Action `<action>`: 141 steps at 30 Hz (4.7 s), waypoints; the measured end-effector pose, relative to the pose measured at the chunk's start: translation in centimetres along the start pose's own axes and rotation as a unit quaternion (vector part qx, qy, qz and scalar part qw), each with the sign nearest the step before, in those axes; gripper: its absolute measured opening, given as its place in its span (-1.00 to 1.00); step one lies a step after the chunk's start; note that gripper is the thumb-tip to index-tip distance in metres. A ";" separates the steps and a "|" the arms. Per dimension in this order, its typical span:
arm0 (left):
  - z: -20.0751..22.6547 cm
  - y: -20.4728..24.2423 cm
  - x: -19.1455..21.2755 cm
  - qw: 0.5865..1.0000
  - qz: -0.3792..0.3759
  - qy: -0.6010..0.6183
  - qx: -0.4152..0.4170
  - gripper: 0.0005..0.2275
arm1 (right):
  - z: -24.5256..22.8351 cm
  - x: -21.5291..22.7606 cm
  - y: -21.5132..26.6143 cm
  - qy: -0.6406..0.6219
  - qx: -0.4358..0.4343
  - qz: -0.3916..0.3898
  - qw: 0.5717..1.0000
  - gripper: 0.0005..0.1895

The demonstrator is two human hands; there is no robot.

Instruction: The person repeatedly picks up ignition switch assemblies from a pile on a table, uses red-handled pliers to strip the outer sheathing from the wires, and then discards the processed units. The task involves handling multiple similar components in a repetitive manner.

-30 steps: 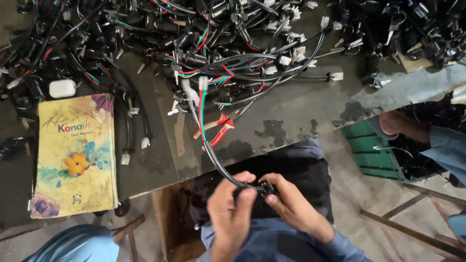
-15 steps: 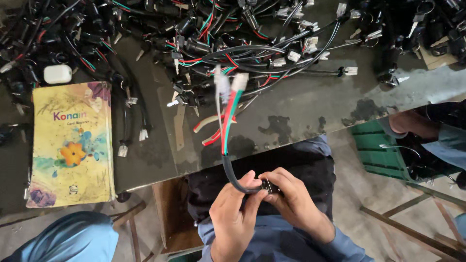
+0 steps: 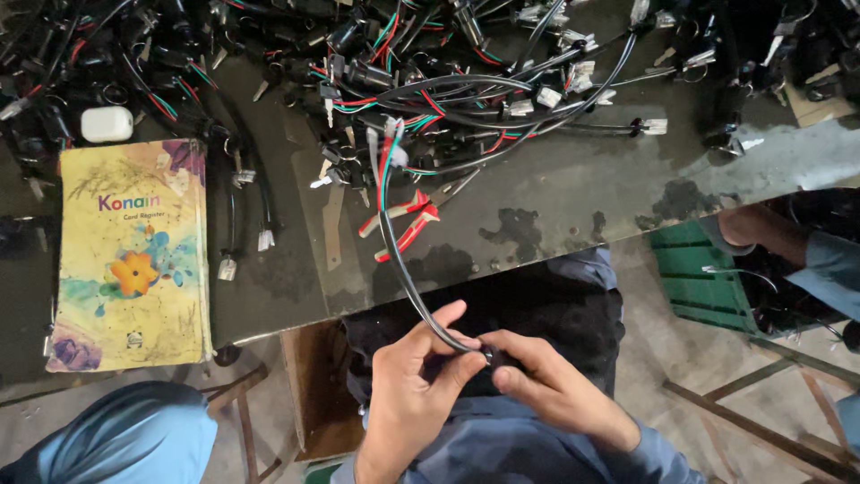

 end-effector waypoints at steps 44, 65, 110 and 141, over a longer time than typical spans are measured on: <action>2.8 -7.8 0.9 0.876 0.144 -0.355 -0.291 -0.46 | -4.1 4.0 -2.3 -0.057 0.109 0.132 0.984 -0.64; -3.2 -1.6 -6.4 0.974 -0.192 -0.025 -0.118 -0.75 | -4.4 2.6 -0.8 -0.180 -0.173 -0.097 0.963 -0.52; -0.6 -0.2 -4.3 0.925 -0.039 -0.101 -0.364 -0.68 | -10.4 2.7 0.0 0.035 0.108 -0.109 0.987 -0.76; 9.7 -20.8 2.2 0.849 0.144 -0.347 -0.373 -0.87 | 19.3 -2.9 -8.2 -0.243 -0.073 0.114 0.960 -0.83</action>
Point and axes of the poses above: each hand's wrist, its own y-axis away from the middle knuckle, its own x-axis out of the back of the hand, z = x × y, the point moved 8 cm from there along -y, towards the middle knuckle, and after that the axes turned 5 degrees about z, right-handed, at the moved point
